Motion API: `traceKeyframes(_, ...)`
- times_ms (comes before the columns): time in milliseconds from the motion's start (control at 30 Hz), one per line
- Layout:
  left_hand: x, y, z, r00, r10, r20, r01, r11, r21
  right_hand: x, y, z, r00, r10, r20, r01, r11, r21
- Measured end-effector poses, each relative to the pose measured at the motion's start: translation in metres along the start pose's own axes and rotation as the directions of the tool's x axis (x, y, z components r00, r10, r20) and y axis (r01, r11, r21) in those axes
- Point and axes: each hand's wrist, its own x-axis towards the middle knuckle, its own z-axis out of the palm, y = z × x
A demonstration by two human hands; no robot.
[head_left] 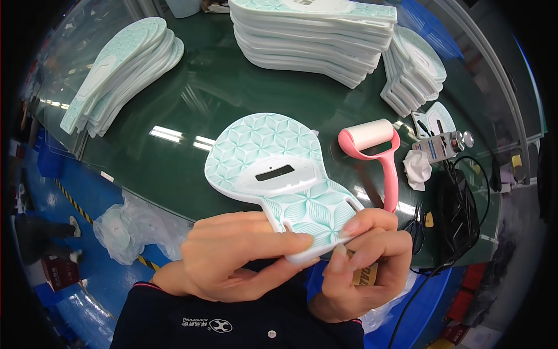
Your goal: The person cleans the edges of white plastic components using a small wooden block. They pick up a component, rub the edges with the block, and flip it to clean the other side. The person also uses a pink lint roller on the surface of the parts and wipes them with a white cloth.
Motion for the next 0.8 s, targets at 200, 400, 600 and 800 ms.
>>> traceKeyframes(200,-0.0018,-0.0010,0.0028,0.999,0.028,-0.041,-0.029,0.999,-0.024,0.0002,-0.0010,0.0013,0.999,-0.026,0.029,0.027,0.999,-0.020)
traceKeyframes(400,-0.0013,-0.0010,0.0013,1.000,0.011,-0.001,-0.011,1.000,-0.028,-0.0013,0.0010,0.0005,0.998,-0.049,0.049,0.051,0.998,-0.038)
traceKeyframes(600,-0.0017,-0.0024,0.0014,1.000,0.022,-0.013,-0.023,0.999,-0.048,-0.0010,0.0013,-0.0021,0.998,-0.019,0.060,0.017,0.999,0.030)
traceKeyframes(800,-0.0002,-0.0036,-0.0004,0.997,0.073,0.023,-0.072,0.996,-0.056,-0.0024,0.0038,-0.0006,0.996,-0.090,0.028,0.089,0.996,0.008)
